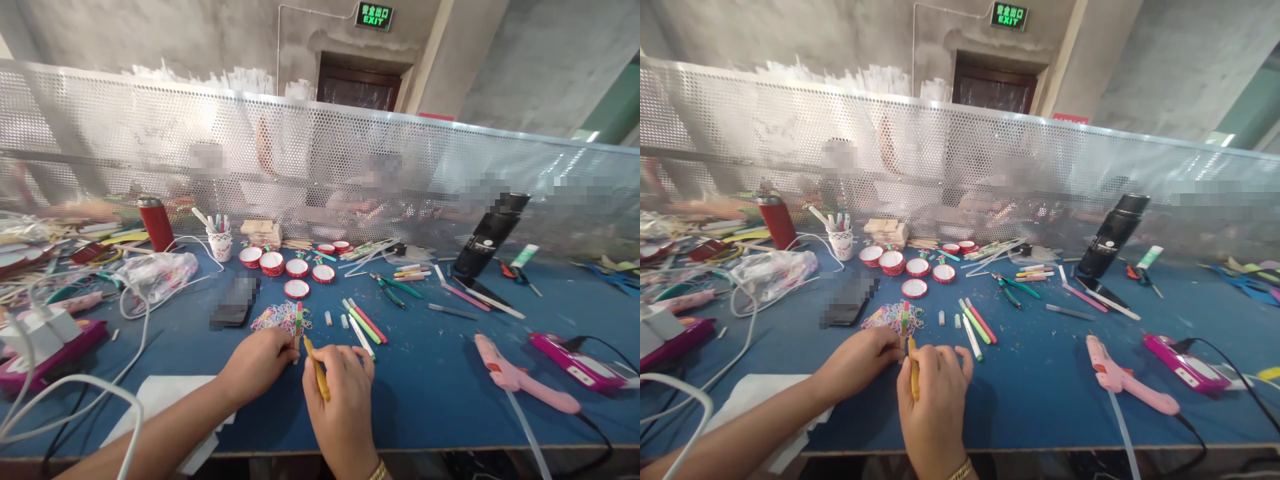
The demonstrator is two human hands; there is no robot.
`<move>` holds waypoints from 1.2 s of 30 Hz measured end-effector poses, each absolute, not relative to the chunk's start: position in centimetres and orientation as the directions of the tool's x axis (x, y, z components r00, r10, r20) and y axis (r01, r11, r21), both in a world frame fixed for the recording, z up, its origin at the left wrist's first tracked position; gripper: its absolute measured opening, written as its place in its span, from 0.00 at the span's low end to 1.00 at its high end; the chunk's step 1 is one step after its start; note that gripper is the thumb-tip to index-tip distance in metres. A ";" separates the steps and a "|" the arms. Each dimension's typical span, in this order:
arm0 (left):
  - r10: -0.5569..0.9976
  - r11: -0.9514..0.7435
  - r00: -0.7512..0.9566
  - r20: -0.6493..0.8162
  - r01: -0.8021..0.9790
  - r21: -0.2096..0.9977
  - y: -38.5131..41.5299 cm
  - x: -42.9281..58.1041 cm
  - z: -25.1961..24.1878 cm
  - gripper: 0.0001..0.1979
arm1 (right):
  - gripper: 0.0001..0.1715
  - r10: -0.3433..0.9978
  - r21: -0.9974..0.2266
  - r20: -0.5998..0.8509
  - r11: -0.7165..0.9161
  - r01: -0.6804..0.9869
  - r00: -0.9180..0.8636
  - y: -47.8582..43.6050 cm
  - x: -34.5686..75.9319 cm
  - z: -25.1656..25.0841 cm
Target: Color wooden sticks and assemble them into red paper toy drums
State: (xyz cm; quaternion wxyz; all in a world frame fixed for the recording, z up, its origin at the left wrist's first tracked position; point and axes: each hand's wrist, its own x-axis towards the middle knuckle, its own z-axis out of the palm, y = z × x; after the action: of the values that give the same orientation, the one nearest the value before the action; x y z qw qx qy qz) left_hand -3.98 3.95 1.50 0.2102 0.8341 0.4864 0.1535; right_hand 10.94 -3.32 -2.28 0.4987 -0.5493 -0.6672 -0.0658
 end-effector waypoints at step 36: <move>0.865 -0.469 0.496 0.080 0.741 0.481 3.8 -4.1 1.2 0.09 | 0.05 0.620 -0.419 0.781 0.432 0.799 0.075 -3.4 11.0 -1.8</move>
State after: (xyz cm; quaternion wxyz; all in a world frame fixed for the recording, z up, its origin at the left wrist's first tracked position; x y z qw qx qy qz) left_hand -4.14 3.75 1.24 0.1957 0.8423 0.4765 0.1583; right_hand 10.95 -3.37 -1.76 0.5107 -0.5259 -0.6745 -0.0878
